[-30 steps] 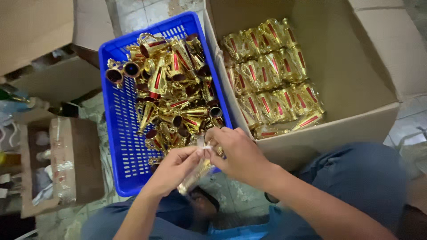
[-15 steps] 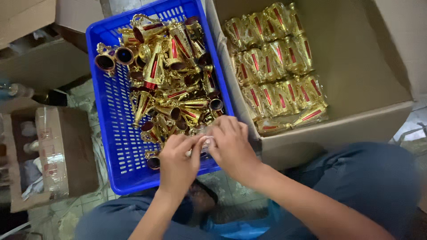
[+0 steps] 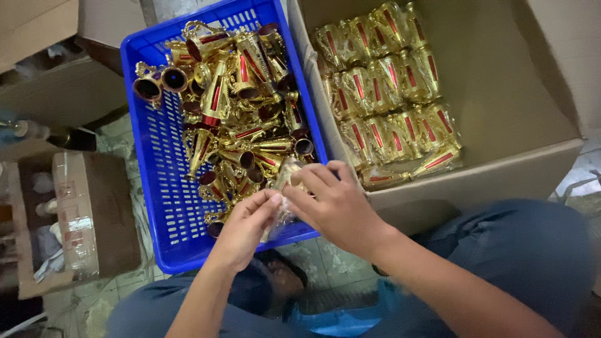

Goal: The person sits on the floor and repeatedly picks up small gold trophies from a blue basket, wraps each one individually in a clear plastic bag, and places the wrapped trophy into a cardboard box.

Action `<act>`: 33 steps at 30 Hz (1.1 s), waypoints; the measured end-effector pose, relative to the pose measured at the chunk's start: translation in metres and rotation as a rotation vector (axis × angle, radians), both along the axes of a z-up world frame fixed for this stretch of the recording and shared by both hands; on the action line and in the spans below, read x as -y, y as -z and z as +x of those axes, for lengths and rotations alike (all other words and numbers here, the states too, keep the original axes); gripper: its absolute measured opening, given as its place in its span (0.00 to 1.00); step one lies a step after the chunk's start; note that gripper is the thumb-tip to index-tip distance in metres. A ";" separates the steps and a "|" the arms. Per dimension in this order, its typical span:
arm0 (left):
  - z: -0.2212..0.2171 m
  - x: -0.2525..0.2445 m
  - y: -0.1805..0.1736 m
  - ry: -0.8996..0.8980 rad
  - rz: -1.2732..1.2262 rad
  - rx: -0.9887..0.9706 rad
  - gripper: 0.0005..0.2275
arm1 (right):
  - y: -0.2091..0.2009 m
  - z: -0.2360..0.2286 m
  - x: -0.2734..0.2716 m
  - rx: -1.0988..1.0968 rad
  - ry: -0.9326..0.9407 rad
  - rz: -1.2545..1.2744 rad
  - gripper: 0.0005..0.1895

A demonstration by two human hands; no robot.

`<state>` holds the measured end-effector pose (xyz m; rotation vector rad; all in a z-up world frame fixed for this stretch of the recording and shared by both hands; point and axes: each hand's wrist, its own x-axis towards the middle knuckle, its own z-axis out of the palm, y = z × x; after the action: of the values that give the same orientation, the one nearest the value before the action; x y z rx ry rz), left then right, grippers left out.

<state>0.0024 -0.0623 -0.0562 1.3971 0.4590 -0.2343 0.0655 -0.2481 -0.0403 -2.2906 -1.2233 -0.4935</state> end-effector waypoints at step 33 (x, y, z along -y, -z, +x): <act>-0.001 0.001 -0.004 0.241 0.412 0.157 0.05 | 0.015 0.006 0.015 -0.413 -0.161 -0.196 0.07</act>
<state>0.0013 -0.0636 -0.0521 1.8626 0.2129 -0.2306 0.0711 -0.2626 -0.0556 -2.2722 -1.2689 0.1601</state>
